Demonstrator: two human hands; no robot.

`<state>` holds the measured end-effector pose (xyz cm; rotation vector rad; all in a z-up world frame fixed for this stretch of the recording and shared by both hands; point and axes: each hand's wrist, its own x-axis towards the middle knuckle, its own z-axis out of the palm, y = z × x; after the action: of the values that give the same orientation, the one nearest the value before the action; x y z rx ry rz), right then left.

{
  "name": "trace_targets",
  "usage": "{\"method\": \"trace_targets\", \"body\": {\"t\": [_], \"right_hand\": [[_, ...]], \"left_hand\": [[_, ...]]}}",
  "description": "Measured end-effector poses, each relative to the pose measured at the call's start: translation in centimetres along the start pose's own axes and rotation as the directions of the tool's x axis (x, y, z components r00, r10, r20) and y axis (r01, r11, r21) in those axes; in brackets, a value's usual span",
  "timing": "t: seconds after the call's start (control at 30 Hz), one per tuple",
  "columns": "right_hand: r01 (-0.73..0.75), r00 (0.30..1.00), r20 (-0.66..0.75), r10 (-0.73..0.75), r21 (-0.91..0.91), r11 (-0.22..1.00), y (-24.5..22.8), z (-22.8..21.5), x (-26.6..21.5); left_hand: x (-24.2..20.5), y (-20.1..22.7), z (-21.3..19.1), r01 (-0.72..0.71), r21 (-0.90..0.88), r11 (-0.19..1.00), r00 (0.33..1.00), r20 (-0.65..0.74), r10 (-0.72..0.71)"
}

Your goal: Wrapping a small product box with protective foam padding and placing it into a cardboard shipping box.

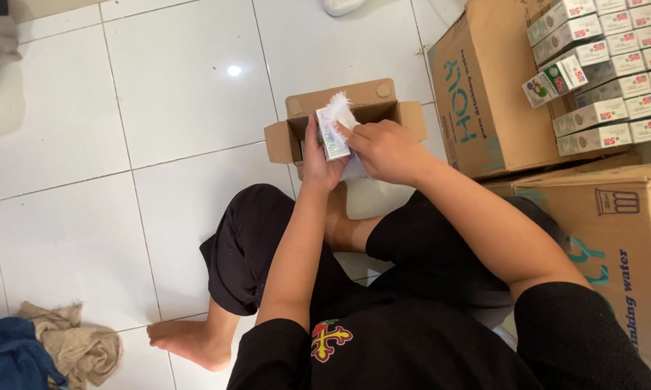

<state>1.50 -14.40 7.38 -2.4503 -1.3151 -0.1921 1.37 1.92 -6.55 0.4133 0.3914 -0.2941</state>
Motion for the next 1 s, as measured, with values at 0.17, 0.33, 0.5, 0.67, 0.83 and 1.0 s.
{"method": "trace_targets", "body": {"t": [0.17, 0.33, 0.5, 0.67, 0.83, 1.0], "right_hand": [[0.037, 0.999, -0.011, -0.037, -0.011, 0.999, 0.4, 0.2, 0.4], [0.012, 1.000, -0.026, -0.012, -0.007, 1.000, 0.4, 0.1, 0.5], [-0.006, 0.998, -0.059, 0.007, 0.016, 1.000, 0.4, 0.0, 0.7], [-0.005, 0.998, -0.054, 0.008, 0.042, 0.999, 0.7, 0.1, 0.7], [0.008, 0.999, -0.036, -0.008, -0.008, 1.000, 1.4, 0.0, 0.6], [-0.012, 0.999, -0.038, 0.006, -0.164, 0.986, 3.1, 2.7, -0.6]], "left_hand": [[0.4, -0.1, -0.3, 0.004, -0.027, 1.000, 1.000, 0.016, -0.004], [1.0, -0.1, -0.8, 0.016, -0.038, 0.999, 1.000, 0.028, -0.015], [0.6, -0.1, -0.2, 0.014, -0.036, 0.999, 0.998, 0.064, -0.011], [-0.3, 0.9, 1.7, 0.042, 0.006, 0.999, 0.998, 0.045, -0.043], [-0.6, 0.6, 1.9, 0.047, 0.000, 0.999, 0.997, 0.054, -0.046], [-1.7, 1.5, 3.3, 0.033, 0.036, 0.999, 0.998, 0.044, -0.035]]}}
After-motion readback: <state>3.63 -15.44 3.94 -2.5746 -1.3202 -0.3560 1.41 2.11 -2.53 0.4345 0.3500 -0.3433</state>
